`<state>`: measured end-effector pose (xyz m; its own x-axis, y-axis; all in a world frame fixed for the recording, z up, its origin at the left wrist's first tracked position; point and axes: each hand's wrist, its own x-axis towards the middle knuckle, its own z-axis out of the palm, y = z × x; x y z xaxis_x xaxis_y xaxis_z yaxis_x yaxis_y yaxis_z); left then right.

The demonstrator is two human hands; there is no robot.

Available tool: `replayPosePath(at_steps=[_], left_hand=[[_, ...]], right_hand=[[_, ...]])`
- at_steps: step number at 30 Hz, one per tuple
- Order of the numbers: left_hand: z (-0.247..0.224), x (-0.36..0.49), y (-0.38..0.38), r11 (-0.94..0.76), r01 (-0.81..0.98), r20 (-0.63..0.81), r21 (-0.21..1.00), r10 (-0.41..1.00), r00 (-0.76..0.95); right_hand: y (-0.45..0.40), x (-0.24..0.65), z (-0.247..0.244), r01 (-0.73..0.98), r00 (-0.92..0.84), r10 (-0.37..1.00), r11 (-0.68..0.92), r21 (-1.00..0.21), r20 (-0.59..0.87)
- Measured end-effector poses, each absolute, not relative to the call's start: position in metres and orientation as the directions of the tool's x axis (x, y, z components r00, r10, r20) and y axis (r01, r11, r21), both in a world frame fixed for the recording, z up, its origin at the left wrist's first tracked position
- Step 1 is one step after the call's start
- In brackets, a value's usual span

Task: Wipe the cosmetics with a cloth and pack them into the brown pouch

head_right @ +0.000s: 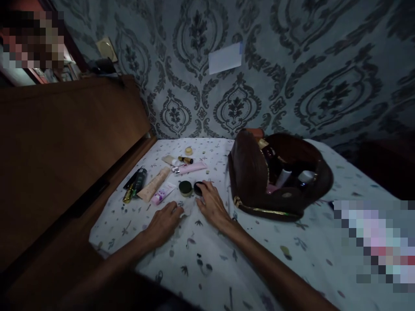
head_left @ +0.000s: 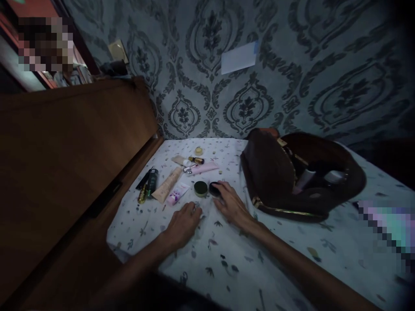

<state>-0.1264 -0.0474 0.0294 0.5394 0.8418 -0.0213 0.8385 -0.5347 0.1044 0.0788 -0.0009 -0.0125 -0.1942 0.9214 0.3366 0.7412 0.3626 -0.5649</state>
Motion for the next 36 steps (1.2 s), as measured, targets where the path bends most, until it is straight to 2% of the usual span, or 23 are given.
replayPosePath(at_steps=[4,11,15,22,27,32,36], left_hand=[[0.041,-0.145,-0.03,-0.447,0.879,0.057,0.167,0.894,0.444],[0.083,-0.178,0.048,-0.316,0.938,0.186,0.142,0.939,0.289],[0.088,-0.17,0.11,-0.347,0.935,0.142,0.075,0.932,0.334],[0.075,-0.131,0.177,-0.464,0.881,-0.1,-0.092,0.885,0.455],[0.065,-0.119,0.19,-0.503,0.841,-0.115,-0.198,0.864,0.489],[0.063,-0.124,0.195,-0.479,0.854,-0.103,-0.202,0.878,0.468],[0.06,-0.13,0.194,-0.446,0.885,-0.081,-0.135,0.895,0.438]], right_hand=[[-0.006,0.076,-0.026,0.723,-0.173,0.911,0.376,-0.58,0.375],[-0.008,0.078,-0.033,0.696,-0.135,0.911,0.368,-0.617,0.391],[-0.005,0.079,-0.039,0.678,-0.13,0.889,0.403,-0.615,0.44],[-0.009,0.08,-0.044,0.661,-0.112,0.866,0.431,-0.615,0.487],[-0.014,0.081,-0.04,0.681,-0.122,0.846,0.452,-0.576,0.519],[-0.012,0.082,-0.04,0.674,-0.121,0.841,0.459,-0.578,0.527],[-0.006,0.082,-0.045,0.668,-0.136,0.855,0.452,-0.592,0.5]])
